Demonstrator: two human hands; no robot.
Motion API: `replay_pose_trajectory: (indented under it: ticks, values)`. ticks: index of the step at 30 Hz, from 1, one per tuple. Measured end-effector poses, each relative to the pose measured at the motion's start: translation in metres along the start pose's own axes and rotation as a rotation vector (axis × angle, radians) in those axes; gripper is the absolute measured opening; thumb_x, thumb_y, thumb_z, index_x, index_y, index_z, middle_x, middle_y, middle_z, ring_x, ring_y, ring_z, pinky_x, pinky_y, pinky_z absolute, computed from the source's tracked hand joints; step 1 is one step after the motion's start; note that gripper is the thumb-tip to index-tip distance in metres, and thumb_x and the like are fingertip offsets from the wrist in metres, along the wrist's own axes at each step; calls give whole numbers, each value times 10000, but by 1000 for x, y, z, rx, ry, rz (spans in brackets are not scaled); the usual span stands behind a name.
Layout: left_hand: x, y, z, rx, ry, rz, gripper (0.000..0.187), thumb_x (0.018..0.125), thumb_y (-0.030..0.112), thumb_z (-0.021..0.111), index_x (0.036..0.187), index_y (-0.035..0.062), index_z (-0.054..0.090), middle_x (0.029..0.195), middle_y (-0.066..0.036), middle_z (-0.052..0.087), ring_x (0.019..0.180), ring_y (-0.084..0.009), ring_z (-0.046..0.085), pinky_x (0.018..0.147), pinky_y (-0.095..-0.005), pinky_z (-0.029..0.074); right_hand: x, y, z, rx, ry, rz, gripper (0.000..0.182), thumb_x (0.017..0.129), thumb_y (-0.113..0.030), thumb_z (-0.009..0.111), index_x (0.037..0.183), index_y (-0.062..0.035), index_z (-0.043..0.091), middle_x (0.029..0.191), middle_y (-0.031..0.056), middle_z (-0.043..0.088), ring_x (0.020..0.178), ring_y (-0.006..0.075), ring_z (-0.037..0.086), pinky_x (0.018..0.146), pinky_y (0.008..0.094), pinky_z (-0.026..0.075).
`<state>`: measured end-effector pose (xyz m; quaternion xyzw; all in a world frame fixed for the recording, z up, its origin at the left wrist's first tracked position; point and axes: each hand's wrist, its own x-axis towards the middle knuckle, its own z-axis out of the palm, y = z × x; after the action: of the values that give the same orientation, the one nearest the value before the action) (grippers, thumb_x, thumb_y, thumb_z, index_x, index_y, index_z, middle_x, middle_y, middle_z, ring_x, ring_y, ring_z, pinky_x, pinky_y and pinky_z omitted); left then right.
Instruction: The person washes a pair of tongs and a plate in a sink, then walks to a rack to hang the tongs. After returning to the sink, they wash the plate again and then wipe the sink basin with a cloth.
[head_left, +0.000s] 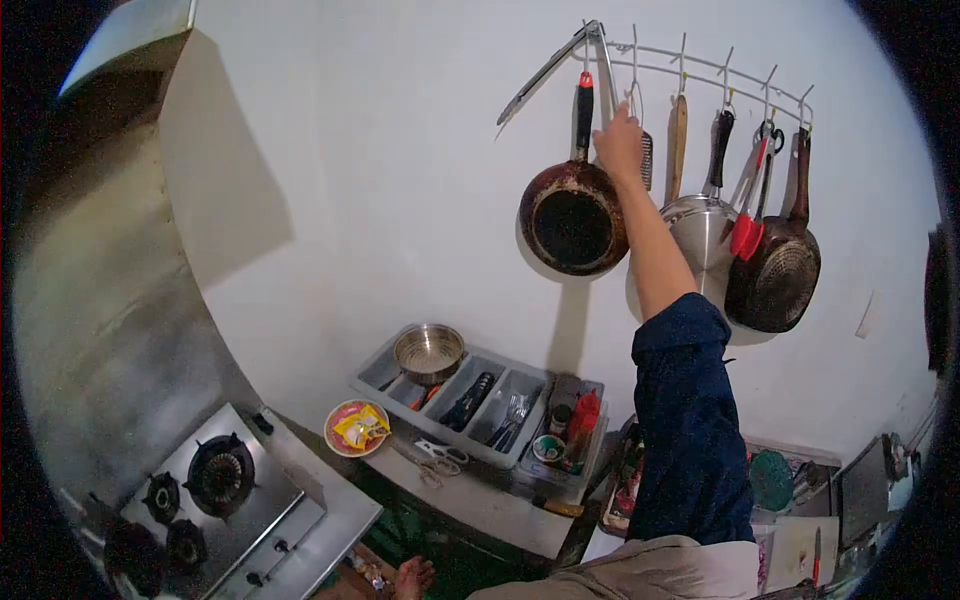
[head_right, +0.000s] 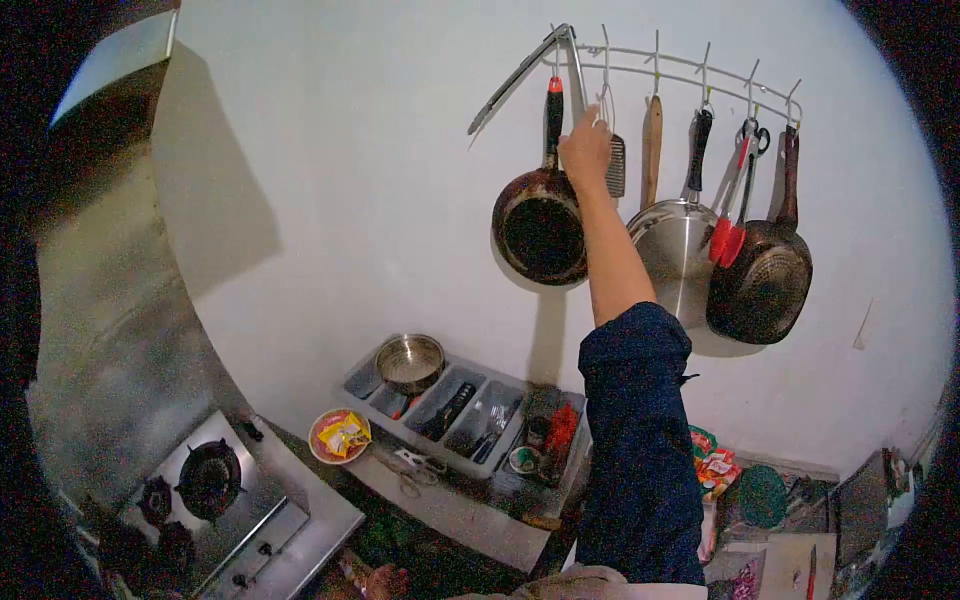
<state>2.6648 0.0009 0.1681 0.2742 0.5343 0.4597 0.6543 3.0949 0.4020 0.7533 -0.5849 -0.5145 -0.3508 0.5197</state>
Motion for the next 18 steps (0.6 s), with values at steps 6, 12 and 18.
replay_pose_trajectory:
  ticks: [6, 12, 18]
  values:
    - [-25, -45, -27, -146, 166, -21, 477, 907, 356, 511, 1308, 118, 410, 1225, -88, 524, 1075, -232, 528, 929, -407, 406, -29, -6, -5, 10, 320, -107, 509, 768, -102, 571, 1240, 8, 415, 1157, 207, 480, 1079, 373, 451, 930, 466, 363]
    - [-70, -70, -37, -60, 357, -92, 478, 887, 390, 526, 1226, 58, 472, 1128, -116, 572, 988, -246, 569, 862, -395, 434, -149, -93, -28, 575, 256, -364, 129, 785, -59, 565, 904, -36, 608, 782, 118, 579, 800, 312, 546, 725, 425, 417]
    - [-147, -80, -39, -167, 500, -160, 443, 862, 400, 567, 1127, 47, 525, 1034, -96, 616, 915, -213, 582, 803, -356, 437, -410, -197, -118, 458, -945, -771, 114, 792, -234, 568, 729, -143, 596, 619, 69, 550, 618, 245, 570, 548, 388, 468]
